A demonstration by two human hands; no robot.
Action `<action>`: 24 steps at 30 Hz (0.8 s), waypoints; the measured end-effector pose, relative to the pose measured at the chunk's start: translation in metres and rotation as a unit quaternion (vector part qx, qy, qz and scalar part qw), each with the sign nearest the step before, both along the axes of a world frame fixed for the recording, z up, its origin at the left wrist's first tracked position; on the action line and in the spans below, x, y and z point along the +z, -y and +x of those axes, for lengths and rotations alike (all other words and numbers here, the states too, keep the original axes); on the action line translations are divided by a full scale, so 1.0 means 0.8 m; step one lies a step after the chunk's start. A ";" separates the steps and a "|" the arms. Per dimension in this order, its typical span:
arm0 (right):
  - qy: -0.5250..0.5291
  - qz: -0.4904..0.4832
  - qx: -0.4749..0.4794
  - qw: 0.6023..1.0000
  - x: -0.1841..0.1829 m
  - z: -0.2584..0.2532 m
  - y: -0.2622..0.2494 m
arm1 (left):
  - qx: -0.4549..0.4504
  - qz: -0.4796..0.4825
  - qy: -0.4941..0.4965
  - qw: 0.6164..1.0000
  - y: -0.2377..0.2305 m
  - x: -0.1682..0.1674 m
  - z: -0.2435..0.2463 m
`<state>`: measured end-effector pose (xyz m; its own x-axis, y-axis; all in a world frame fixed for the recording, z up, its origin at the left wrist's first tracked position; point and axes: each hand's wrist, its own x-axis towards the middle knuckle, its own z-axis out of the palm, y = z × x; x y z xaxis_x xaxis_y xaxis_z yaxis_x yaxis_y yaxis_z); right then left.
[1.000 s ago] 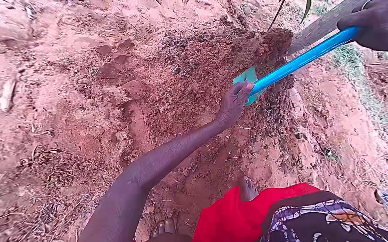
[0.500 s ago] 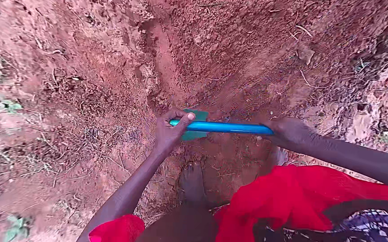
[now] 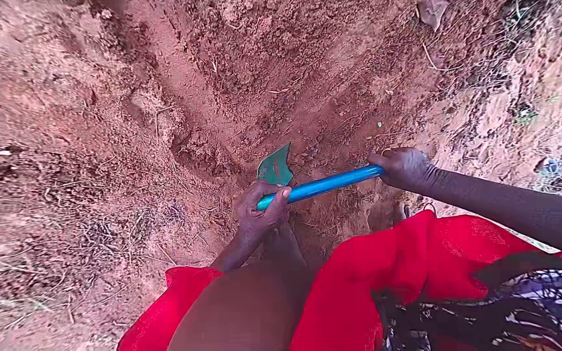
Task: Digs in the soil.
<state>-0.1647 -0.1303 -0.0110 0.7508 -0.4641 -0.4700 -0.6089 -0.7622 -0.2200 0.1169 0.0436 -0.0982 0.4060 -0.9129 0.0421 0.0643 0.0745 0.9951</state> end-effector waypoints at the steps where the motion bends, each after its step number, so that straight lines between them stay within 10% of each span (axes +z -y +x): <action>1: 0.006 -0.009 0.014 1.000 -0.001 0.002 0.005 | 0.008 -0.004 0.002 1.000 -0.002 -0.003 -0.001; 8: -0.042 0.044 0.052 0.997 -0.003 -0.001 0.029 | -0.112 0.062 0.095 0.987 -0.036 0.013 -0.002; 15: -0.099 0.017 0.222 0.970 0.034 0.022 0.136 | -0.355 0.252 0.233 0.869 0.011 0.081 -0.078; 24: -0.071 -0.153 0.236 0.957 0.150 0.011 0.225 | -0.299 0.188 0.202 0.914 0.112 0.121 -0.128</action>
